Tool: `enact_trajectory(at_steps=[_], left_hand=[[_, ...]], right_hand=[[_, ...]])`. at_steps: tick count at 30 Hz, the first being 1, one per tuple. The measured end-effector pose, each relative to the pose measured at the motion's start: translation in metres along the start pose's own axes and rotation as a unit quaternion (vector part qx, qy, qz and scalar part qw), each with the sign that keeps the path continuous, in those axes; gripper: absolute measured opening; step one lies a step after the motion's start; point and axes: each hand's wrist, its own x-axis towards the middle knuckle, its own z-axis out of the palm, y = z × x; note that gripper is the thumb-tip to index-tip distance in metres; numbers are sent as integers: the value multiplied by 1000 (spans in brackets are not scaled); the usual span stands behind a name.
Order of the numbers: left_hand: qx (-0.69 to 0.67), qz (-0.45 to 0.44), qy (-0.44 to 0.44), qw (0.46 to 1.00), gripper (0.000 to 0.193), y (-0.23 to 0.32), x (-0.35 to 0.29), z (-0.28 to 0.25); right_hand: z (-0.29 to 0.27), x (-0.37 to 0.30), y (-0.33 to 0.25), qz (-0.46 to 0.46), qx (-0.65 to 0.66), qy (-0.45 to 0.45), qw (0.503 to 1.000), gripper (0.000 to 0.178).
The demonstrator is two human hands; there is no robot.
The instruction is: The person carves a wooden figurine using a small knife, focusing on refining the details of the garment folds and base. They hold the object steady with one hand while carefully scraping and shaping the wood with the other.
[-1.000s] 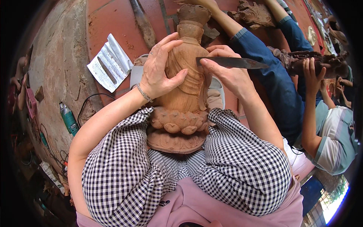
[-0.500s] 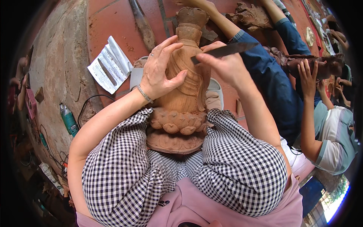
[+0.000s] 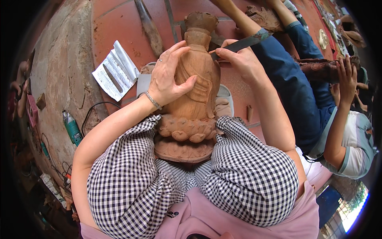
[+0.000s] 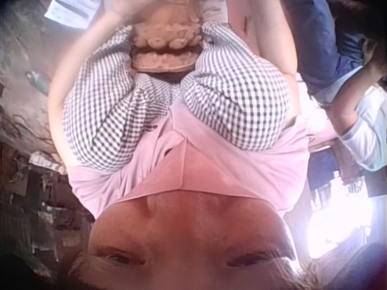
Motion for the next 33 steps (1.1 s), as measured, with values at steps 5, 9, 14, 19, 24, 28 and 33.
enact_trajectory(at_steps=[5, 9, 14, 19, 24, 28, 33], left_hand=[[4, -23, -7, 1000, 73, 2, -4, -4], [0, -17, -4, 1000, 75, 1, -1, 0], [12, -13, 1, 1000, 74, -2, -5, -1], [-5, -17, -3, 1000, 70, 1, -3, 0], [11, -20, 2, 1000, 71, -3, -4, -2], [10, -19, -3, 1000, 70, -1, -2, -3], [3, -31, -16, 999, 68, 2, -2, -5]], right_hand=[[32, -4, -21, -47, -190, 32, 980, 24], [3, 9, -8, 56, 28, -5, 998, 18], [29, 3, -33, -53, -267, 9, 962, 22], [9, 14, -13, 56, 21, -6, 998, 21], [18, 14, -28, 18, -87, -39, 995, 21], [7, 21, -11, 76, 59, -26, 995, 21], [10, 22, -25, 98, 3, -36, 995, 19]])
